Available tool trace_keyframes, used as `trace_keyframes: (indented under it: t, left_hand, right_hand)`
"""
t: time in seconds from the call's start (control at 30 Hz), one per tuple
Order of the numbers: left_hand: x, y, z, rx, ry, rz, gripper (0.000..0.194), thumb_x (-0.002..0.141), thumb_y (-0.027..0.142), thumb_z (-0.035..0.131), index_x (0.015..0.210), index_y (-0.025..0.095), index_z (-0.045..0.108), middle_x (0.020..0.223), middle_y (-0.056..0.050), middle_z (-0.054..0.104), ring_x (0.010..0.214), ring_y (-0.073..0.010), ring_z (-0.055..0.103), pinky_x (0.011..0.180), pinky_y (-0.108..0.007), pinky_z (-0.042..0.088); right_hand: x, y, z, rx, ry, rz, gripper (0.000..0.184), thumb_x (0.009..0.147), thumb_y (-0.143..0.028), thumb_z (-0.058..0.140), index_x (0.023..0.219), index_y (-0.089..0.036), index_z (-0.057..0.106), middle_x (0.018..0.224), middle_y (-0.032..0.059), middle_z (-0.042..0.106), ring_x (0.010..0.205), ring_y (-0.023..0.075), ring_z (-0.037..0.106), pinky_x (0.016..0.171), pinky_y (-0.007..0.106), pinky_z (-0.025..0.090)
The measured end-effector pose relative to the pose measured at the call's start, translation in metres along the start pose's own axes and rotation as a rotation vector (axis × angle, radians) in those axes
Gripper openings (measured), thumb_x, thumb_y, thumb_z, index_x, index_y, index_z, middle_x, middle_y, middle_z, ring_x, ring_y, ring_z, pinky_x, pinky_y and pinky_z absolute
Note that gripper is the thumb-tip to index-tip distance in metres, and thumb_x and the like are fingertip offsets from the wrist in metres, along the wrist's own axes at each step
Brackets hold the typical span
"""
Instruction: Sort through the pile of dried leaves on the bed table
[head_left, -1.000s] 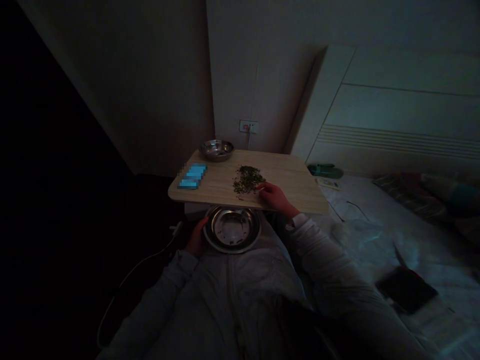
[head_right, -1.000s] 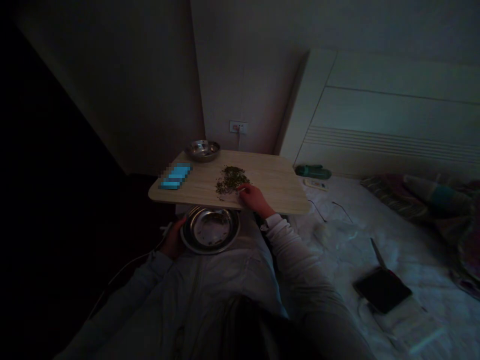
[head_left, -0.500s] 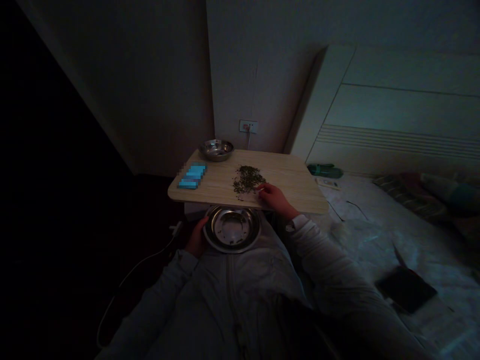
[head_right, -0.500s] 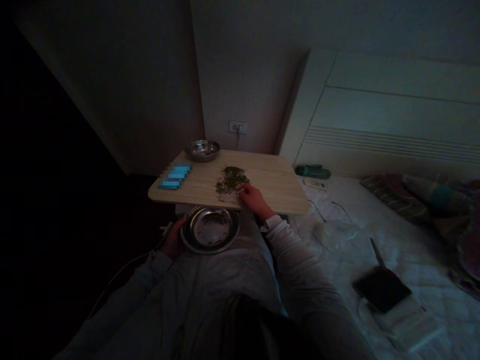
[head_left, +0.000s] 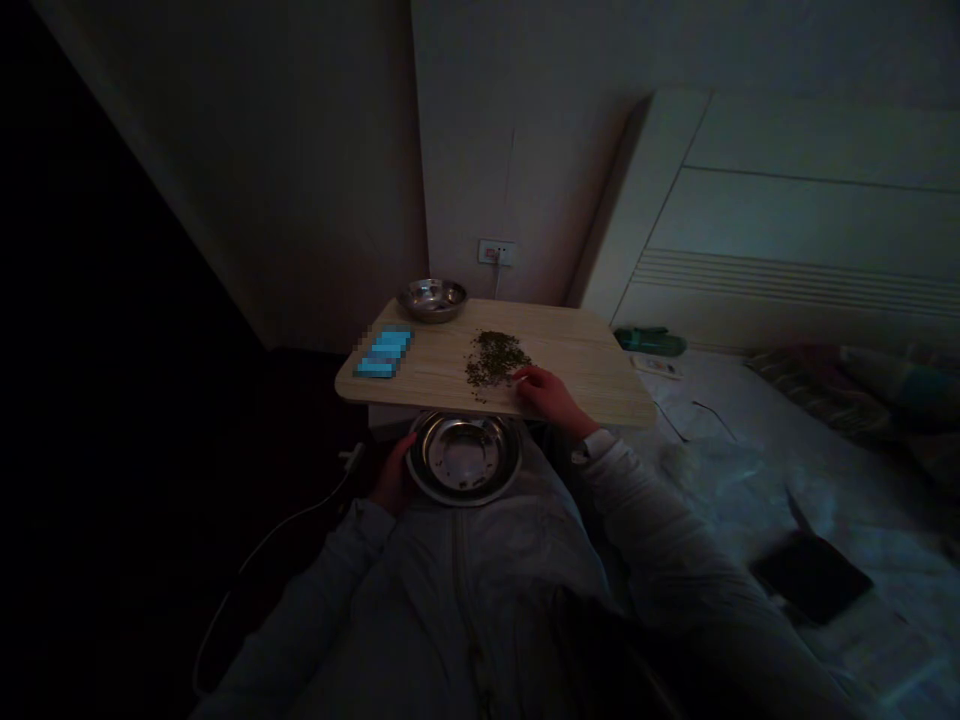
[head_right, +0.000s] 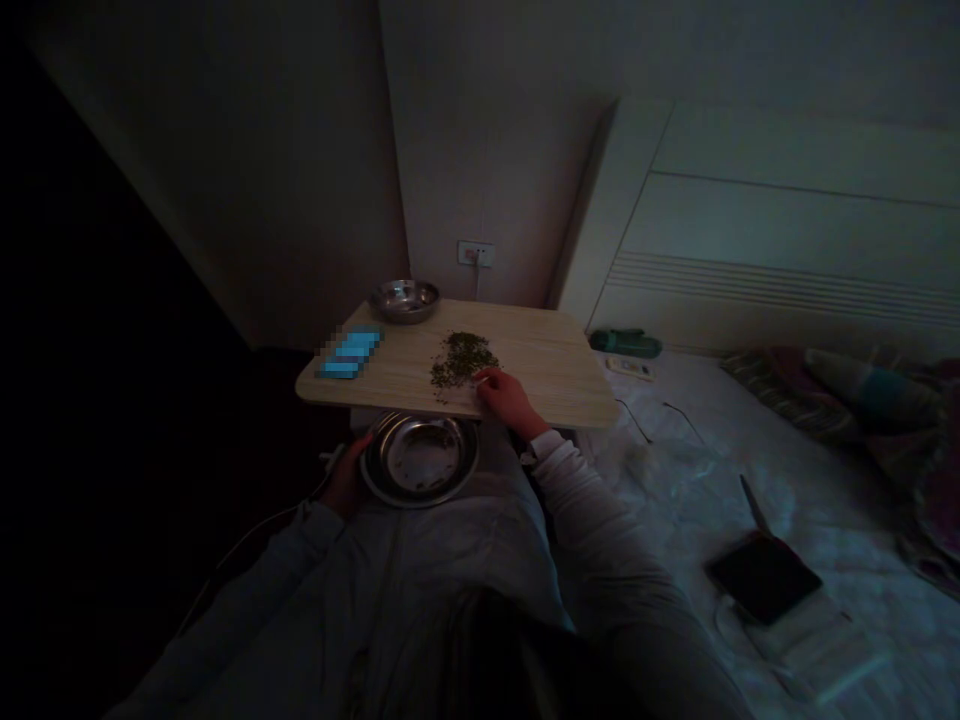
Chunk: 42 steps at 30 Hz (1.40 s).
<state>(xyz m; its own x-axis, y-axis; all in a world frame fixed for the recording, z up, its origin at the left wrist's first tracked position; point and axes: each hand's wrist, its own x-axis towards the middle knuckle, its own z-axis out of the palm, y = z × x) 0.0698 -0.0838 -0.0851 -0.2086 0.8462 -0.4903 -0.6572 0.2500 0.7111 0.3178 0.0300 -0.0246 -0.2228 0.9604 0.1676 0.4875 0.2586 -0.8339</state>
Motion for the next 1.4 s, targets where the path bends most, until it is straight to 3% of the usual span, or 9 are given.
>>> trace_keyframes:
  t: [0.2,0.43,0.6,0.77,1.2,1.4]
  left_hand:
    - [0.006,-0.003,-0.003,0.012,0.008,0.052,0.009,0.073,0.025,0.070,0.073,0.017,0.073,0.073,-0.006,0.078,0.107,-0.0285,0.071,0.101,-0.037,0.050]
    - [-0.009,0.004,0.008,0.010,0.022,-0.028,0.021,0.084,0.023,0.057,0.072,0.017,0.073,0.074,-0.007,0.078,0.097,-0.0268,0.074,0.095,-0.038,0.054]
    - [-0.010,0.004,0.009,-0.004,0.045,0.012,0.018,0.083,0.021,0.058,0.076,0.017,0.074,0.072,-0.006,0.078,0.100,-0.0248,0.073,0.099,-0.035,0.052]
    - [-0.008,0.003,0.011,-0.012,0.018,-0.038,0.024,0.086,0.023,0.053,0.079,0.017,0.076,0.073,-0.008,0.078,0.099,-0.0271,0.074,0.098,-0.038,0.054]
    - [0.001,-0.001,0.000,0.012,0.006,-0.007,0.015,0.080,0.025,0.062,0.078,0.017,0.075,0.074,-0.006,0.078,0.101,-0.0263,0.073,0.099,-0.037,0.053]
    - [0.000,-0.002,0.000,0.010,-0.024,-0.010,0.015,0.079,0.028,0.064,0.078,0.018,0.076,0.080,-0.007,0.080,0.101,-0.0279,0.073,0.097,-0.038,0.054]
  right_hand:
    - [-0.001,-0.002,0.002,-0.024,-0.006,0.019,0.029,0.070,-0.022,0.053,0.093,-0.017,0.069,0.068,-0.0011,0.062,0.064,0.0145,0.052,0.067,0.027,0.041]
    - [-0.002,-0.002,0.004,0.014,-0.017,0.034,0.030,0.070,-0.023,0.052,0.095,-0.017,0.069,0.068,-0.0017,0.063,0.063,0.0143,0.053,0.064,0.027,0.043]
    - [-0.001,0.001,0.005,0.004,-0.009,0.006,0.029,0.071,-0.023,0.053,0.094,-0.017,0.069,0.069,-0.0011,0.063,0.064,0.0148,0.054,0.065,0.027,0.043]
    - [-0.002,0.003,0.004,0.005,-0.015,-0.025,0.028,0.071,-0.023,0.054,0.093,-0.017,0.069,0.070,-0.0006,0.064,0.065,0.0149,0.054,0.066,0.027,0.042]
    - [-0.011,-0.004,0.007,0.079,-0.111,-0.026,0.028,0.070,-0.024,0.053,0.092,-0.017,0.069,0.064,-0.0039,0.058,0.062,0.0134,0.050,0.065,0.026,0.041]
    - [-0.004,-0.003,0.005,0.025,0.043,-0.009,0.027,0.070,-0.023,0.053,0.091,-0.018,0.069,0.064,-0.0028,0.060,0.062,0.0139,0.051,0.063,0.026,0.040]
